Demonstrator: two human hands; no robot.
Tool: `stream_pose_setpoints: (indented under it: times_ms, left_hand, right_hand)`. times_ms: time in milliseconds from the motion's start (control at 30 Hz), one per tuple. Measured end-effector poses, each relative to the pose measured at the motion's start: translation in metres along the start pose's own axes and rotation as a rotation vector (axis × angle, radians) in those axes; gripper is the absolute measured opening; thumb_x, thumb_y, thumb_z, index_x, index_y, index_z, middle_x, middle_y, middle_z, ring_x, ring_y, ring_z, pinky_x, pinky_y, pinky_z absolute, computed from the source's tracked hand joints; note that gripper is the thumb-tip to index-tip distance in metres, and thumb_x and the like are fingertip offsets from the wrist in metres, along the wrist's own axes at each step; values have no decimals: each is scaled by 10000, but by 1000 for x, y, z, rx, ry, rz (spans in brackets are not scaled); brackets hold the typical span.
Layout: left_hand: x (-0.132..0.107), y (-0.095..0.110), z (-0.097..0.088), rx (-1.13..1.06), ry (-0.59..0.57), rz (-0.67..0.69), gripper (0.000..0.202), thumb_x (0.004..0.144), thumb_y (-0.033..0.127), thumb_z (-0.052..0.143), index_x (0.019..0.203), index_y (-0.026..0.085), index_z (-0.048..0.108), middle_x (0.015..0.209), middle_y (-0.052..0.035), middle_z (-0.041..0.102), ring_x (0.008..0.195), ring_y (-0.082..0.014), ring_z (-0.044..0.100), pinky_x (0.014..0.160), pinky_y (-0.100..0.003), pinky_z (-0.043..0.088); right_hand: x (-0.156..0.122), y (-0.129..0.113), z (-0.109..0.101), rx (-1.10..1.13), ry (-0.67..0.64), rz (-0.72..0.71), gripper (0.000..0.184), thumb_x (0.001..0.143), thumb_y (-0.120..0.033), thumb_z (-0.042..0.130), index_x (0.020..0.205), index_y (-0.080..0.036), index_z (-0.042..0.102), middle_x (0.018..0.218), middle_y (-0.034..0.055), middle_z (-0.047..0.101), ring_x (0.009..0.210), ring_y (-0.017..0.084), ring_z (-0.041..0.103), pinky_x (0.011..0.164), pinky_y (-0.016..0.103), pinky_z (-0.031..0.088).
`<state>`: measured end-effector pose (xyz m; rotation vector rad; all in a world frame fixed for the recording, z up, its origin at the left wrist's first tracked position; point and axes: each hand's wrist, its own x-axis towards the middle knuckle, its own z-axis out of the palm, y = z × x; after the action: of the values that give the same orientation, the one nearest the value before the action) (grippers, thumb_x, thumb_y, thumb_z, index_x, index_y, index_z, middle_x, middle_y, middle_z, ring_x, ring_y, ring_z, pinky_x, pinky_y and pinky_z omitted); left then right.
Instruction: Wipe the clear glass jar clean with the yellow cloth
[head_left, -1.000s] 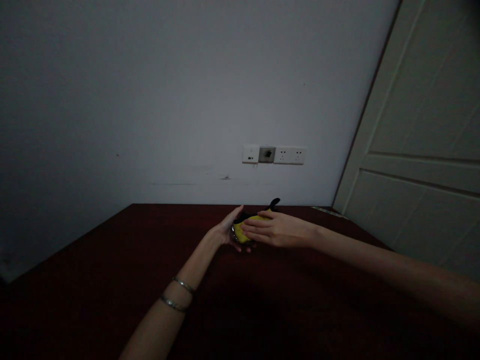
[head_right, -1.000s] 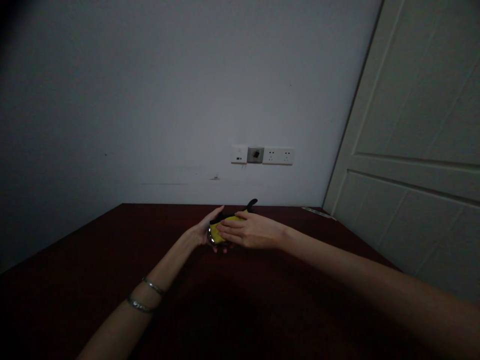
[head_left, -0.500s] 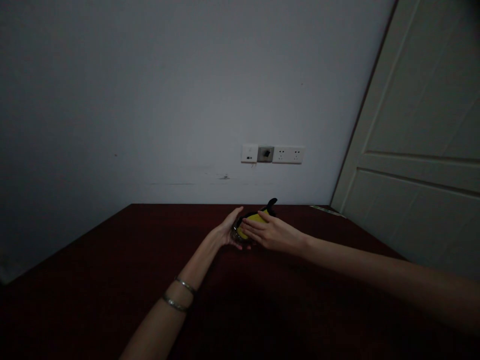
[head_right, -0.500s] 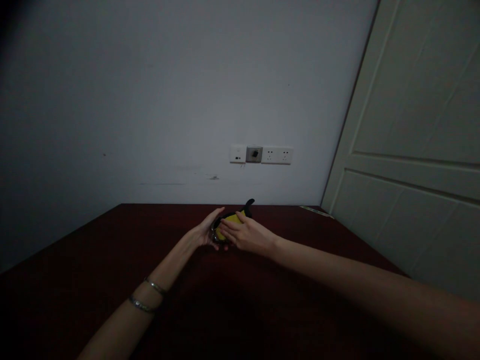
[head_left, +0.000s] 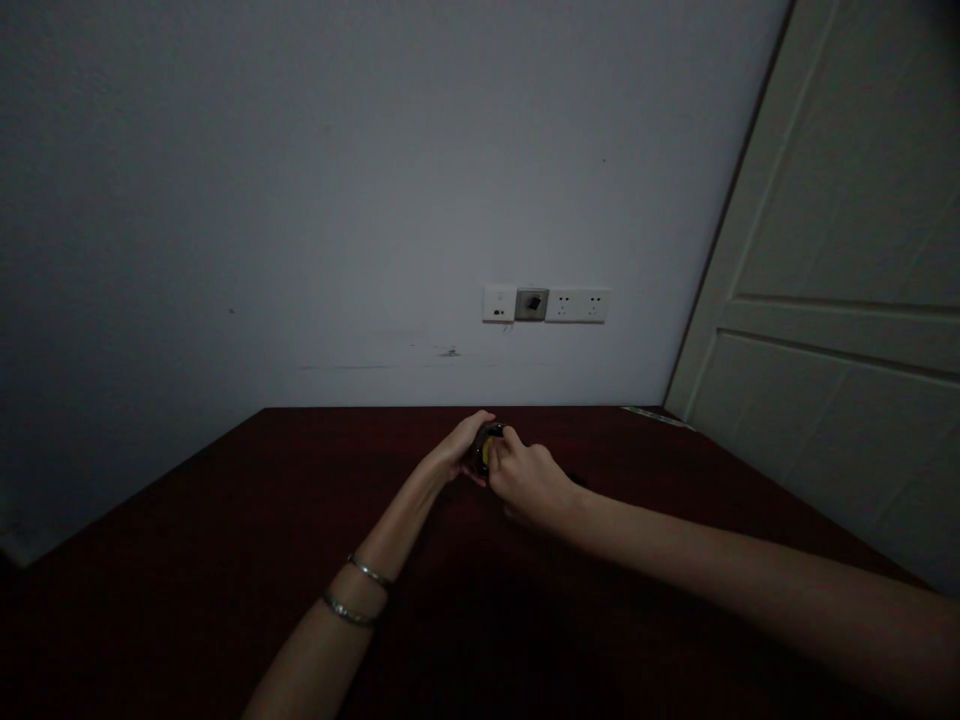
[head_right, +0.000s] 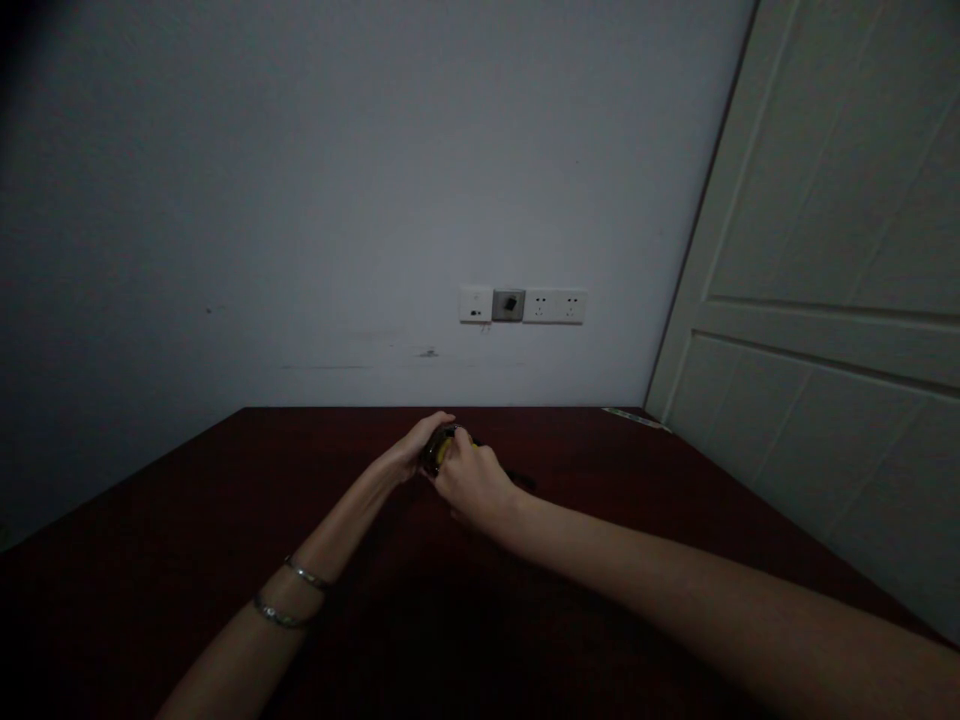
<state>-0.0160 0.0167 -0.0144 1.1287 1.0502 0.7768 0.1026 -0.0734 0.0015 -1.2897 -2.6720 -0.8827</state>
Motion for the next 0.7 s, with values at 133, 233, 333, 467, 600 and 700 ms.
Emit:
stream_pose_setpoints:
  times_ms: [133, 233, 333, 467, 600, 700]
  left_hand:
    - [2, 2, -4, 1, 28, 76, 324, 736, 471, 516, 655, 164, 580, 439, -5, 542, 360, -145, 478, 338, -230, 351]
    - [3, 3, -6, -35, 44, 142, 296, 715, 449, 538, 636, 166, 574, 465, -4, 564, 387, -136, 493, 367, -224, 359]
    - [4, 4, -5, -84, 62, 175, 274, 707, 422, 541, 598, 171, 553, 462, 7, 553, 389, -127, 478, 382, -228, 353]
    - [1, 5, -1, -164, 65, 233, 253, 703, 370, 541, 556, 164, 539, 470, 12, 544, 398, -107, 450, 406, -229, 331]
    - [-1, 5, 3, -236, 51, 263, 270, 712, 358, 528, 552, 145, 567, 479, -3, 559, 411, -103, 449, 431, -231, 323]
    - [-1, 6, 3, -293, 46, 280, 276, 722, 355, 516, 570, 136, 585, 489, -14, 577, 430, -113, 477, 453, -231, 346]
  right_hand:
    - [15, 9, -17, 299, -68, 130, 246, 734, -202, 522, 886, -110, 692, 871, 193, 674, 918, 323, 575, 616, 353, 478]
    - [23, 20, -23, 436, -125, 210, 267, 683, -191, 521, 860, -91, 694, 821, 185, 678, 770, 273, 613, 592, 327, 430]
    - [27, 28, -23, 490, -151, 245, 254, 661, -183, 509, 820, -98, 688, 767, 146, 671, 625, 193, 592, 523, 272, 375]
    - [23, 33, -22, 775, -154, 329, 187, 671, -191, 474, 673, -115, 645, 619, 67, 611, 492, 107, 500, 465, 229, 334]
    - [15, 36, -19, 1317, -165, 468, 149, 580, -171, 467, 600, -126, 608, 524, 15, 545, 433, 90, 451, 413, 213, 310]
    - [9, 38, -12, 1658, -104, 533, 221, 502, -138, 428, 620, -124, 615, 497, -5, 532, 406, 84, 417, 383, 205, 288]
